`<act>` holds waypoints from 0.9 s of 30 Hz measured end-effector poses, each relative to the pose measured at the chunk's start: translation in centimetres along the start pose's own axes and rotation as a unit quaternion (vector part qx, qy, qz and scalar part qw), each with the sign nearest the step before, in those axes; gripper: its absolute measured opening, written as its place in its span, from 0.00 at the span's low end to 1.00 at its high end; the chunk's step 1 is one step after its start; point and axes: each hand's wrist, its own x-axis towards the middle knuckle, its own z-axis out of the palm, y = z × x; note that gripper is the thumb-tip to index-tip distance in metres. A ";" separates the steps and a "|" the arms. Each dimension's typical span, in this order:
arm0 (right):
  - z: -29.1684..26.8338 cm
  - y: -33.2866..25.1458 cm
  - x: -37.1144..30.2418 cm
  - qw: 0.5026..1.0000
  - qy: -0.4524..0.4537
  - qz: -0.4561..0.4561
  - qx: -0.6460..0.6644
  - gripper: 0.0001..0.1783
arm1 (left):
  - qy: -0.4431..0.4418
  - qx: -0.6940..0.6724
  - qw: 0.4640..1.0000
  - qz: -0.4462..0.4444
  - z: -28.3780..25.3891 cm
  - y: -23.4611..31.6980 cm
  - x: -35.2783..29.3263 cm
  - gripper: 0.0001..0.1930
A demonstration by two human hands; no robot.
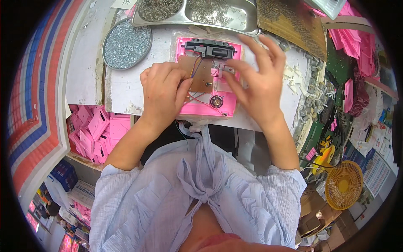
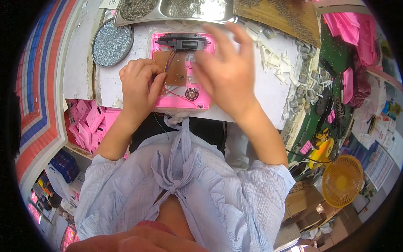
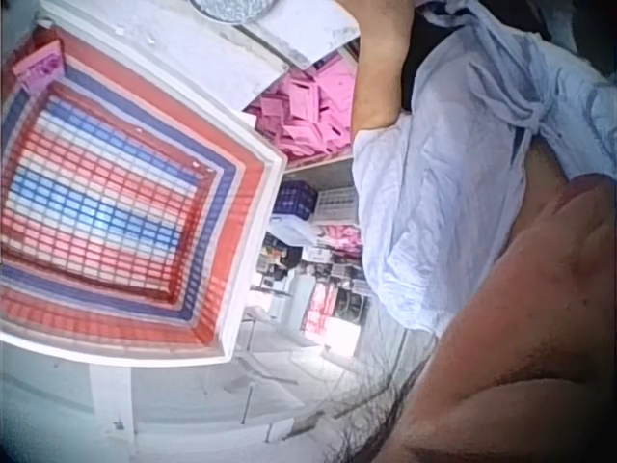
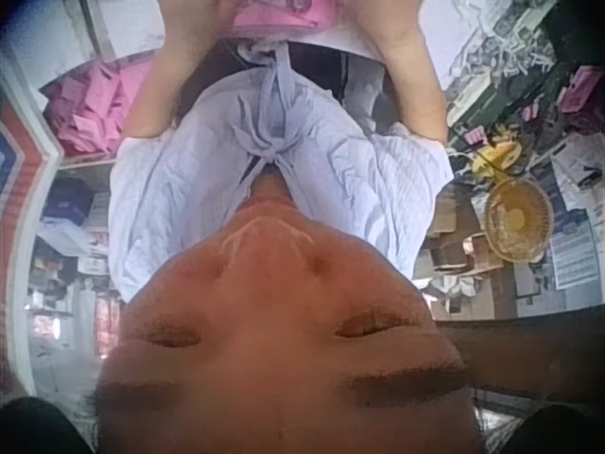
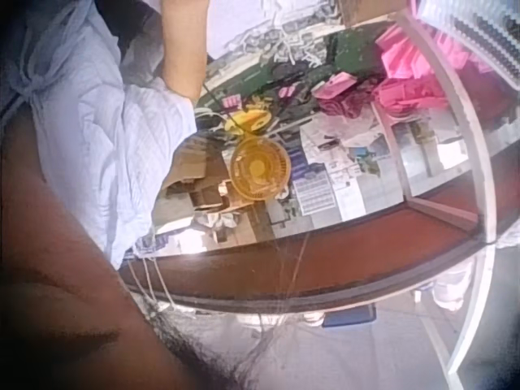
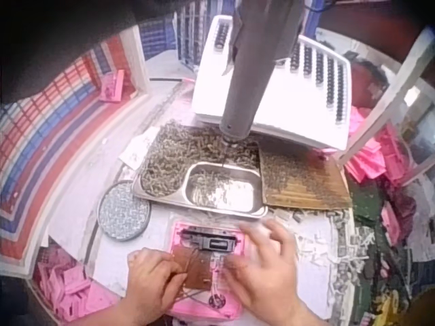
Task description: Assembling electronic components and housing for a pink plastic toy.
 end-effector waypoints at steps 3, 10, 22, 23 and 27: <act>2.2 -1.3 1.6 0.998 -0.028 -0.058 0.026 0.14 | 0.010 -0.012 1.000 -0.003 0.2 0.0 -0.1 0.07; 4.5 -0.7 2.9 0.992 -0.013 -0.124 0.024 0.09 | 0.012 -0.023 1.000 -0.017 -0.4 -0.2 0.1 0.07; 4.4 -1.5 4.2 0.985 -0.092 -0.142 -0.031 0.08 | 0.101 -0.068 0.991 -0.050 -2.4 -3.4 1.9 0.06; 4.5 -1.6 4.3 0.983 -0.096 -0.148 -0.041 0.08 | 0.105 -0.072 0.990 -0.053 -2.5 -3.6 1.8 0.06; 3.4 -1.5 4.8 0.972 -0.148 -0.173 -0.053 0.08 | 0.113 -0.074 0.989 -0.066 -3.0 -3.6 1.0 0.07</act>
